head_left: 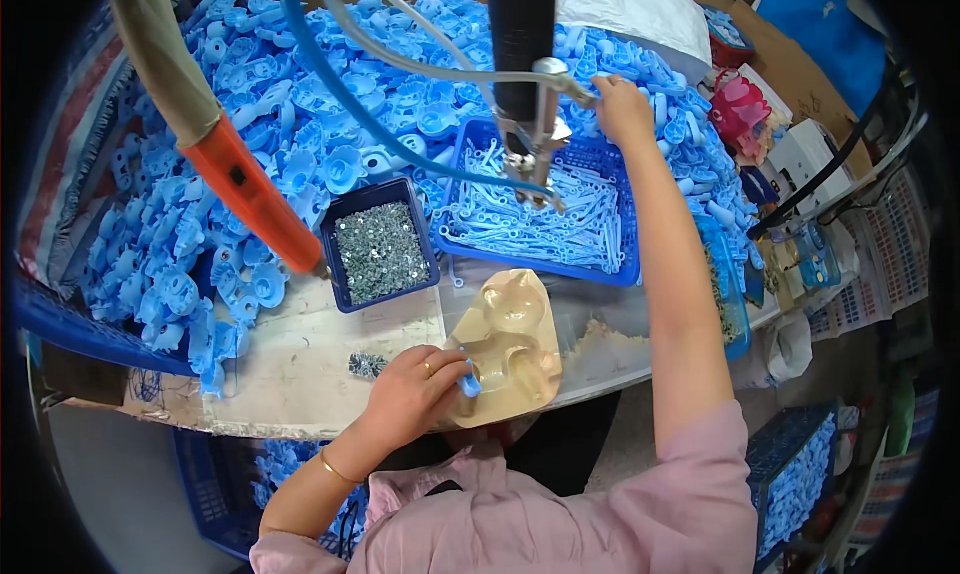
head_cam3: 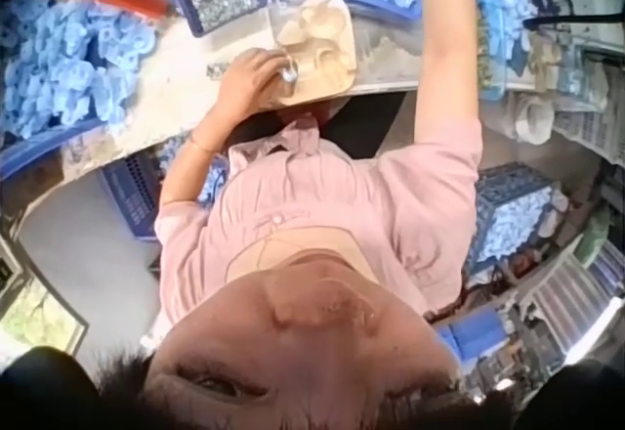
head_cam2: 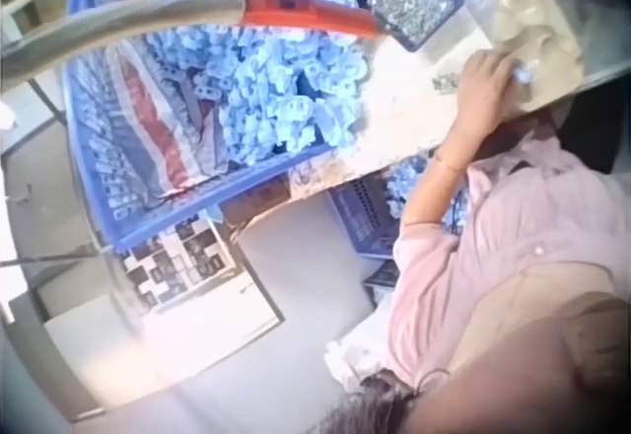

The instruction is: Assembling small blue plastic toy parts using an electric screwdriver and a press tool at a factory workbench.

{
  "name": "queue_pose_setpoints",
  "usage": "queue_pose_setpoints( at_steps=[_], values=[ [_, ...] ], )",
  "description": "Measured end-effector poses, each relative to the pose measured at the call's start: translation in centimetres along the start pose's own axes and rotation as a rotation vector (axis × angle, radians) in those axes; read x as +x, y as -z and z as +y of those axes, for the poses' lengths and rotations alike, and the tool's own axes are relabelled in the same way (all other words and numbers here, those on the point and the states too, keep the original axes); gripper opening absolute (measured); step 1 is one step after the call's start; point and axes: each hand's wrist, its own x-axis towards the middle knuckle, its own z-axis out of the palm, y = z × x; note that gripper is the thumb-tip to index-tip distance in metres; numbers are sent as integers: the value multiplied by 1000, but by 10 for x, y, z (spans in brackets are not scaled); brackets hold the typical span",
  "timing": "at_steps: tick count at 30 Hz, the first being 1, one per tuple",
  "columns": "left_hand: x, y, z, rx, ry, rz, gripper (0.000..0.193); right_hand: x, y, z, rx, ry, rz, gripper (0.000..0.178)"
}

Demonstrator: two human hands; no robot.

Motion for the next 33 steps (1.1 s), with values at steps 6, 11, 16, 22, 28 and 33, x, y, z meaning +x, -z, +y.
queue_pose_setpoints(
  at_steps=[6,11,16,22,28,33],
  values=[
    [-5,1,9,15,-16,-41,38,4,-12,21,-261,-68,-238,30],
    [-17,-9,10,27,8,-7,42,-28,64,-21,402,-267,-23,29],
    [-29,-7,6,58,3,-17,42,-143,155,-107,925,-15,-473,22],
    [-34,-23,5,51,9,15,41,-239,182,-151,797,399,-731,18],
    [-46,-23,10,1,2,74,52,-250,186,-156,649,460,-688,15],
    [-54,15,-58,156,216,374,35,-241,192,-163,739,316,-676,16]
  ],
)
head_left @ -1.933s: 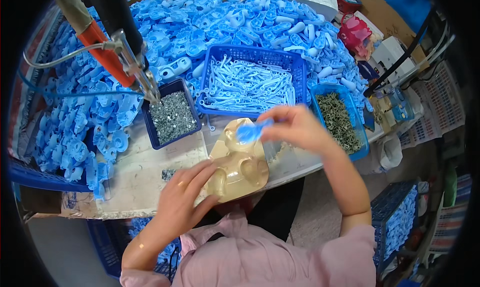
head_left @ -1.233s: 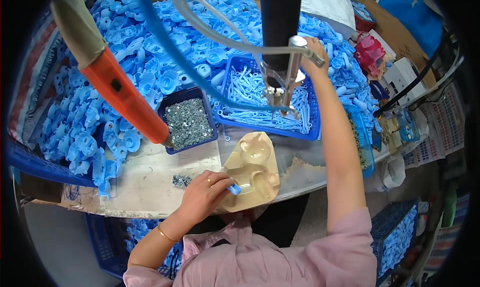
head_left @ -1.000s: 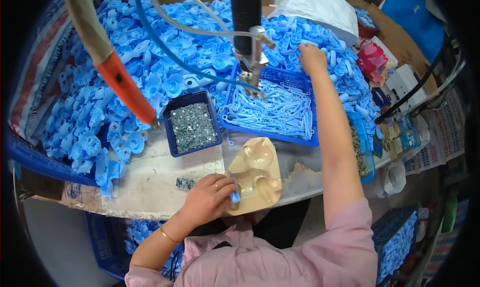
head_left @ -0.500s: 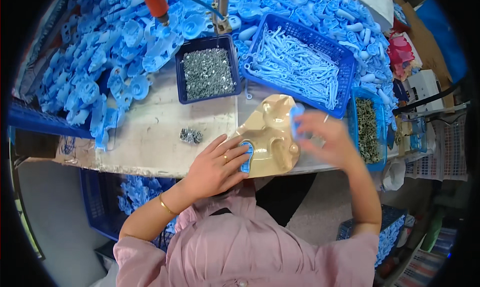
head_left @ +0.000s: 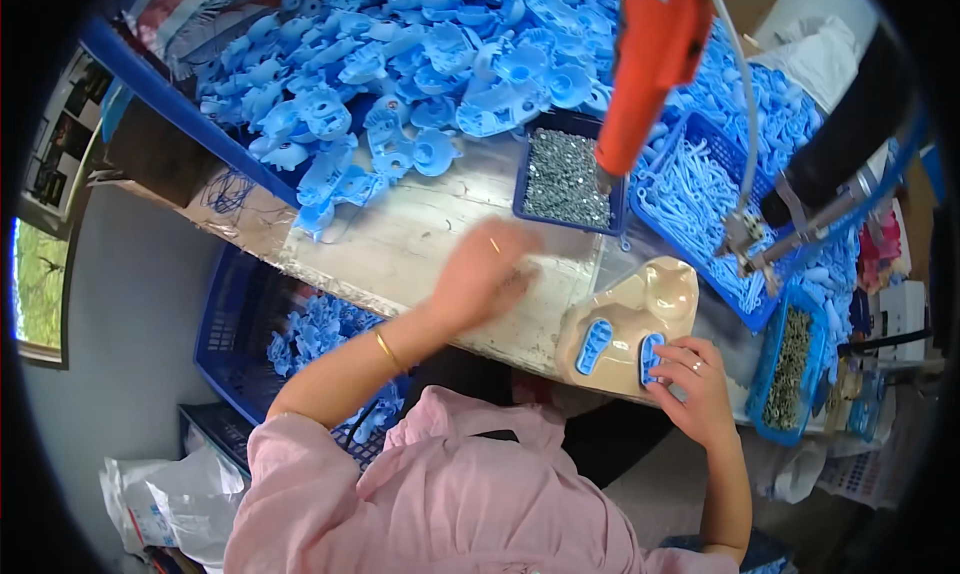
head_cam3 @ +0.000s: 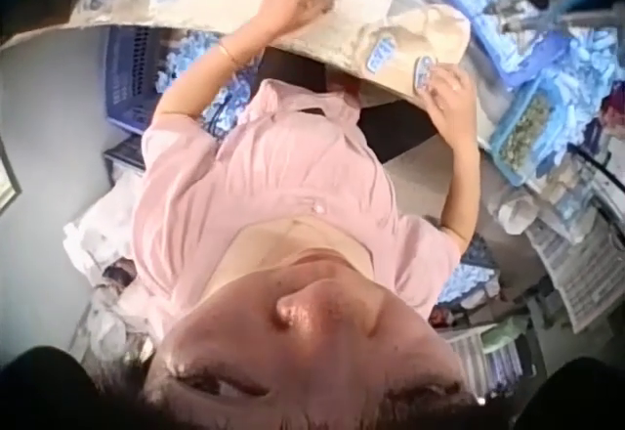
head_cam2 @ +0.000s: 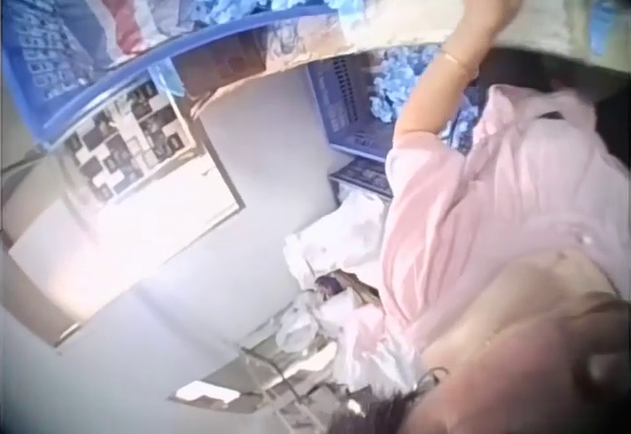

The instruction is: Assembling small blue plastic toy parts using an electric screwdriver and a press tool at a factory workbench.

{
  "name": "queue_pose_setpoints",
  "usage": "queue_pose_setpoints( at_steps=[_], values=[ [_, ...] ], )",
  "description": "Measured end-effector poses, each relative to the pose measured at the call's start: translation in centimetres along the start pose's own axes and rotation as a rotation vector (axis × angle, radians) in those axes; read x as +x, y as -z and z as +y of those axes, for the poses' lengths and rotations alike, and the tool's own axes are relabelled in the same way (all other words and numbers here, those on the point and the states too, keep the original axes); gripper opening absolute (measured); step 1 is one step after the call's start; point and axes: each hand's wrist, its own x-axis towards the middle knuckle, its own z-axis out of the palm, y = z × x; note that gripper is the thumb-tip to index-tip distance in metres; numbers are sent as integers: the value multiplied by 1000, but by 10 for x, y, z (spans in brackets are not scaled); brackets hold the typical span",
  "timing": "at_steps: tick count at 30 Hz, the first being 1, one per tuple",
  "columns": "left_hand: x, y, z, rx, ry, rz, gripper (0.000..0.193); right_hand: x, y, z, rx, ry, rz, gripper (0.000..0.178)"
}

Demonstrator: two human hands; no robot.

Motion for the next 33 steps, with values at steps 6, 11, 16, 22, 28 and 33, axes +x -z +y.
queue_pose_setpoints(
  at_steps=[6,11,16,22,28,33],
  values=[
    [75,55,-156,414,165,324,34,18,-3,-9,67,-95,164,14],
    [105,65,-201,565,336,27,31,17,-17,-12,86,-64,125,12],
    [117,114,-196,269,199,140,30,9,-16,-13,135,-118,131,11],
    [82,177,-139,-569,640,362,27,11,-20,-14,132,-119,184,12],
    [2,152,-39,-214,174,26,19,15,-14,-30,90,-99,262,12],
    [-3,84,29,-242,-156,-191,28,26,0,-49,-53,16,470,19]
  ],
)
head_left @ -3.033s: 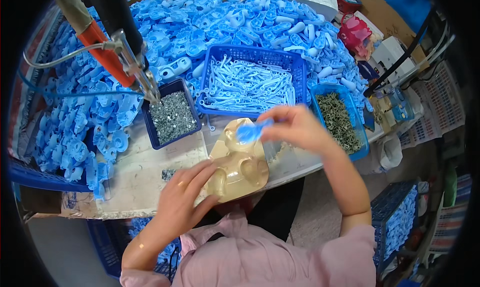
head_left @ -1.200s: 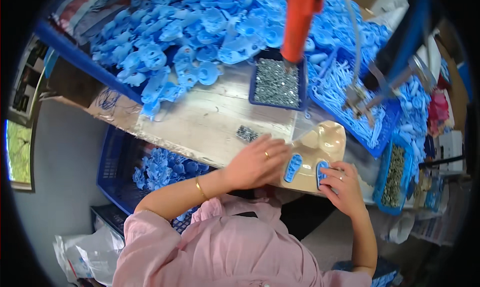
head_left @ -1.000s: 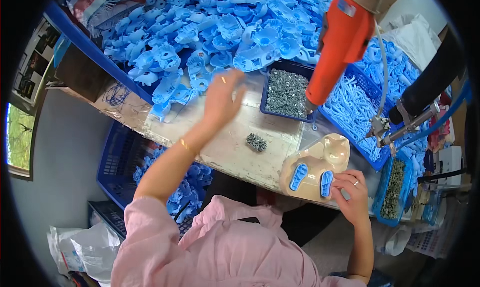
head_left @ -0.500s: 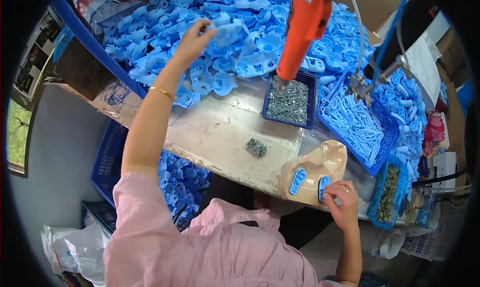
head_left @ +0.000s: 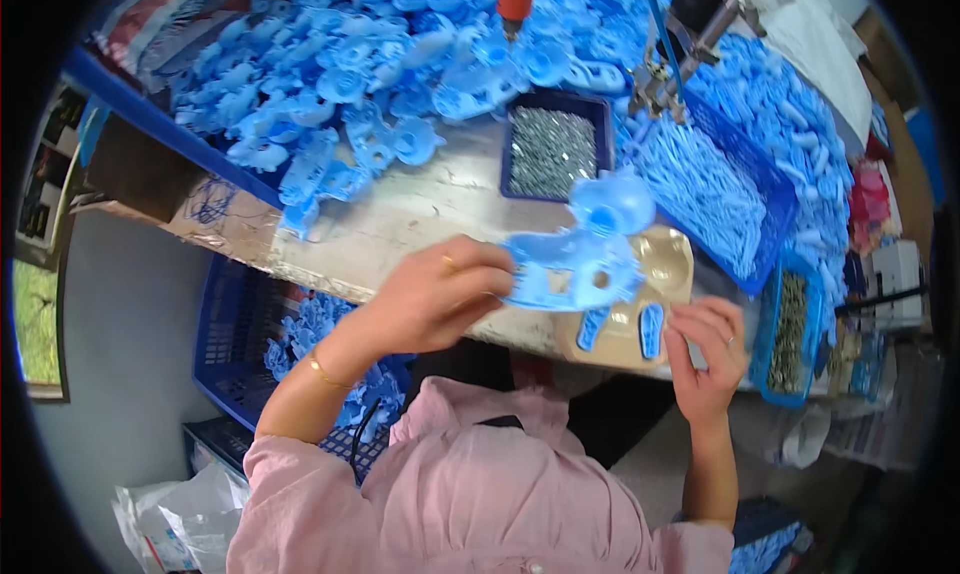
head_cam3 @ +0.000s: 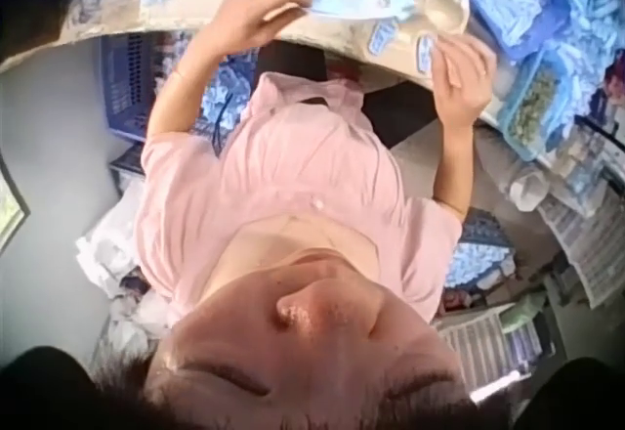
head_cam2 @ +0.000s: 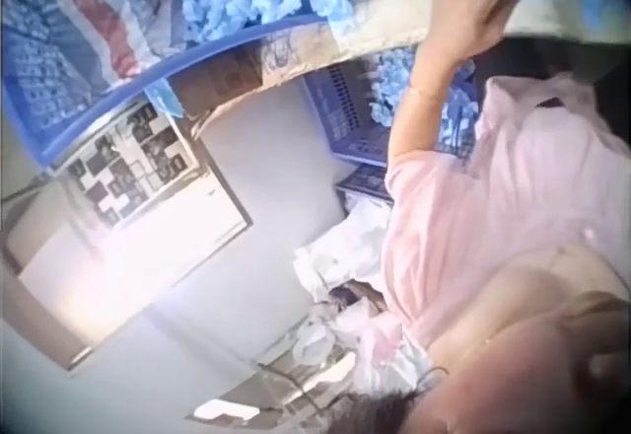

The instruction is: Assembling small blue plastic toy parts using an electric screwdriver and a press tool at a factory workbench.

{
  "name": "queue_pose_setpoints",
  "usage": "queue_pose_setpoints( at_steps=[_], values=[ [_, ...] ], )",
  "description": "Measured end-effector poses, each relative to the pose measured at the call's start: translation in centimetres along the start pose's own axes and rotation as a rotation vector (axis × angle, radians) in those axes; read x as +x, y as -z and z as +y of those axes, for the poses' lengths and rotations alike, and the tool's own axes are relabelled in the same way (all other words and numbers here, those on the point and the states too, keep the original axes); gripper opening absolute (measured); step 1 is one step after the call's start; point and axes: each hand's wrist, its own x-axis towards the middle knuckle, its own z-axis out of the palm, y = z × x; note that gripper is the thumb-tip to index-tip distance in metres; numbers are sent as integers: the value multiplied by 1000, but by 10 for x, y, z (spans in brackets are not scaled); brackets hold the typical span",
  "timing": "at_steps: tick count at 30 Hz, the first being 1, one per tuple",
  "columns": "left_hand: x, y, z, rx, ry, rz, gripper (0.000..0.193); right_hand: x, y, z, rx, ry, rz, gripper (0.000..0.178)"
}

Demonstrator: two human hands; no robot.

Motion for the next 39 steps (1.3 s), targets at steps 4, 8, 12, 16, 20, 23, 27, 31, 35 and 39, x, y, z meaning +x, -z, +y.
queue_pose_setpoints(
  at_steps=[4,8,12,16,20,23,27,31,35,39],
  values=[
    [27,-66,9,-65,-138,-100,27,9,0,-16,-81,156,50,22],
    [32,-107,0,41,-146,-163,36,-5,-17,-1,-81,64,-122,26],
    [34,-115,11,-21,-34,-136,53,-30,-32,21,-70,-13,-331,31],
    [29,-123,8,-78,112,-114,78,-30,-31,28,-69,47,-397,39],
    [23,-135,8,-160,240,-44,82,-27,-28,27,-103,72,-423,43],
    [23,-141,10,-143,329,-56,80,-24,-30,26,-172,73,-442,43],
    [23,-144,13,-99,345,-71,80,-15,-24,25,-173,115,-536,42],
    [22,-145,14,-97,405,-99,83,-7,-22,30,-167,152,-605,39],
    [26,-147,17,-111,413,-91,83,-13,-24,30,-171,133,-566,39],
    [25,-149,15,-110,407,-96,85,-11,-25,34,-130,155,-562,39]
  ],
)
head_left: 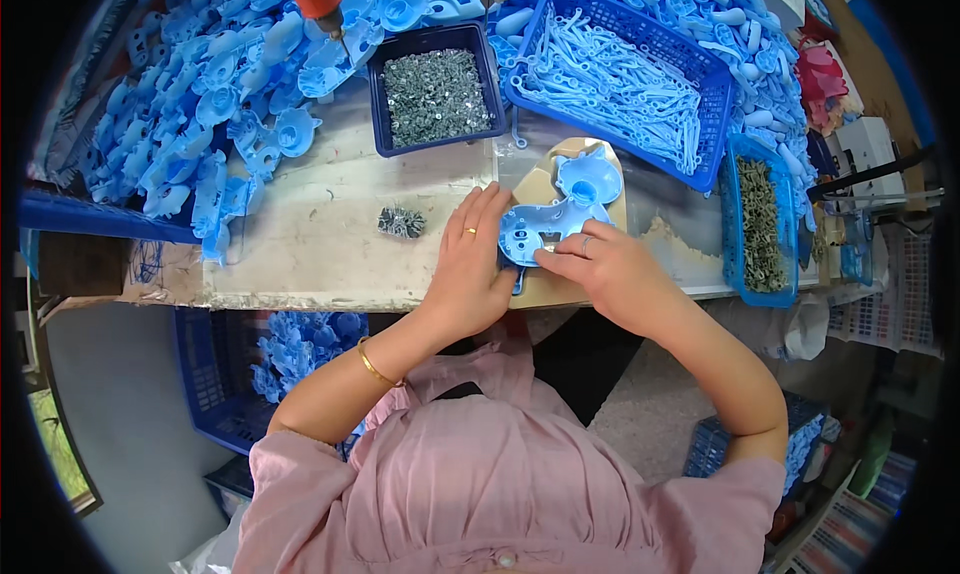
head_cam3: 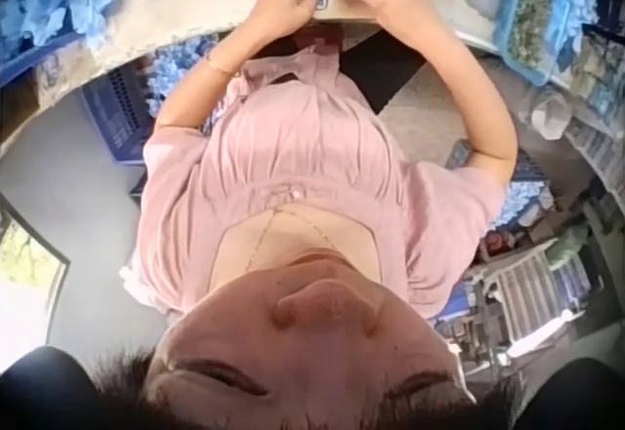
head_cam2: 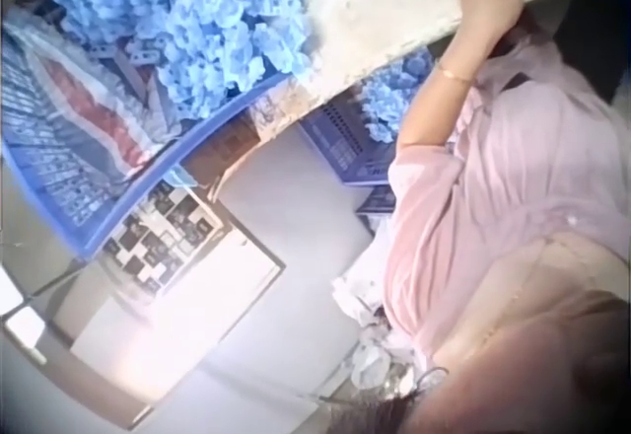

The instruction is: Assembling small blue plastic toy parts using an electric screwdriver and a press tool at a factory workbench.

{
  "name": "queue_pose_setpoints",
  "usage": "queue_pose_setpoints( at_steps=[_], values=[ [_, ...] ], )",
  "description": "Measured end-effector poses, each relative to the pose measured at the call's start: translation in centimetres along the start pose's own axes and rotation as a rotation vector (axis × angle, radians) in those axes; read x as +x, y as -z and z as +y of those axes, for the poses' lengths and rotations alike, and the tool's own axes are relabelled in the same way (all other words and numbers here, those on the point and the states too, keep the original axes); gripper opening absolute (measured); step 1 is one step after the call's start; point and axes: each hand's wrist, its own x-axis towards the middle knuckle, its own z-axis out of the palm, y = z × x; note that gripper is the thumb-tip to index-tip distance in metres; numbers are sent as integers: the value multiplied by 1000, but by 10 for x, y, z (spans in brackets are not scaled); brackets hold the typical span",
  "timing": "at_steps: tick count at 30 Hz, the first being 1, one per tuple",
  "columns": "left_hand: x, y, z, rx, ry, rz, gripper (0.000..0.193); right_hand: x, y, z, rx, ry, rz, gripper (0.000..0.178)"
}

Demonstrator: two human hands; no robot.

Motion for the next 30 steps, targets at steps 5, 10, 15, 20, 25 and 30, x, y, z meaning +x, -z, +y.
queue_pose_setpoints(
  at_steps=[5,10,15,20,25,30],
  values=[
    [-4,-2,-2,-47,-12,14,87,-2,-7,-2,32,-30,6,37],
    [-3,4,1,-88,-62,1,82,2,-8,-4,-90,-24,-52,37],
    [-5,12,9,-111,-90,-13,78,4,5,16,170,-60,-85,27],
    [-4,17,18,-76,-106,-29,75,16,26,110,91,-451,371,20],
    [0,16,24,-68,-137,-30,71,40,20,179,-198,-497,491,16],
    [1,18,25,-23,-135,-19,68,41,12,198,-218,-453,401,14]
  ],
)
